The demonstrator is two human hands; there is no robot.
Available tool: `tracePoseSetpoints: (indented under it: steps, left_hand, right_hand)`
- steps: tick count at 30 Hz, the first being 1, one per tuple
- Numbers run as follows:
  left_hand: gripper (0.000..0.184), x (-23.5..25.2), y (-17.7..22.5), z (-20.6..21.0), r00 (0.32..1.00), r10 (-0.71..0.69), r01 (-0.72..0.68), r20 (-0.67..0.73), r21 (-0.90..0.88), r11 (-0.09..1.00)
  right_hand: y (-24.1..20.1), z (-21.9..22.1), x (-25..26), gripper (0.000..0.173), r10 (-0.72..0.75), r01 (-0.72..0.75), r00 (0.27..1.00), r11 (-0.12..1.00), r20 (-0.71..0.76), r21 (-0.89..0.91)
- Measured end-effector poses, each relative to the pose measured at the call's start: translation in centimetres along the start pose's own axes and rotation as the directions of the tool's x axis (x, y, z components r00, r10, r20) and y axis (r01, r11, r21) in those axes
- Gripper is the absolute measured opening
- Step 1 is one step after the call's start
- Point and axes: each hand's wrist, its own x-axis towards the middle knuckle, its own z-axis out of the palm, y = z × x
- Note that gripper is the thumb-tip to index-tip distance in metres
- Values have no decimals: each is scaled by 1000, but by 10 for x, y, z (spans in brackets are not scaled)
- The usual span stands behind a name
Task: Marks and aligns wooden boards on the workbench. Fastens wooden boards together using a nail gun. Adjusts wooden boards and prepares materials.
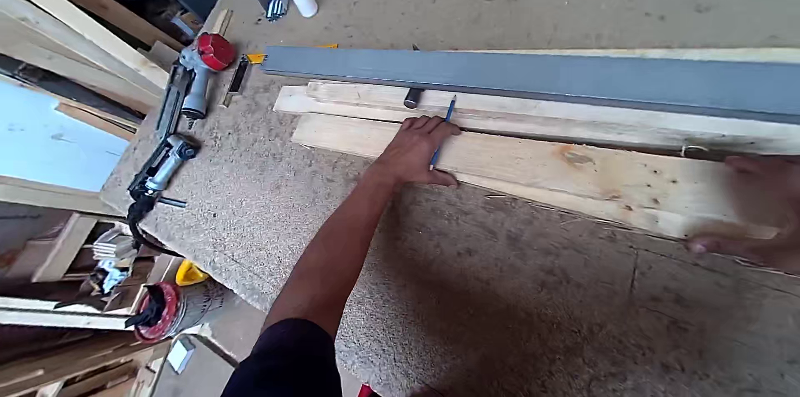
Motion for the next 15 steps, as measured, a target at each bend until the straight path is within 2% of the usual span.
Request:
tracePoseSetpoints:
  steps: [3, 5, 7, 9, 10, 12, 15]
  left_hand:
    - [91, -5, -1, 0, 998, 59, -59, -33, -18, 998]
    - [84, -30, 11, -2, 988, 87, -88, -130, -3, 996]
    - [73, -68, 35, -9, 962, 112, -103, -247, 49, 994]
    - [61, -117, 55, -17, 909, 149, -103, -389, 137, 985]
    - [55, -143, 62, -21, 874, 164, -82, -456, 194, 978]
    - [47, -193, 67, -27, 797, 187, -25, -575, 278, 960]
    - [41, -262, 60, -37, 749, 184, -16, -637, 260, 966]
  right_hand:
    - [-23, -14, -5, 103, -100, 100, 995, 994, -7, -55]
    - [-15, -10, -12, 109, -149, 142, 988, 976, -35, -166]
    - [-38, -22, -26, 112, -132, 113, 990, 962, -59, -250]
    - [-71, -30, -44, 105, -199, 157, 973, 941, -116, -300]
    - [-84, -29, -55, 95, -267, 204, 950, 923, -162, -327]
    - [-105, -17, -78, 80, -403, 278, 873, 875, -276, -396]
    - [-158, 5, -130, 69, -414, 230, 819, 872, -398, -433]
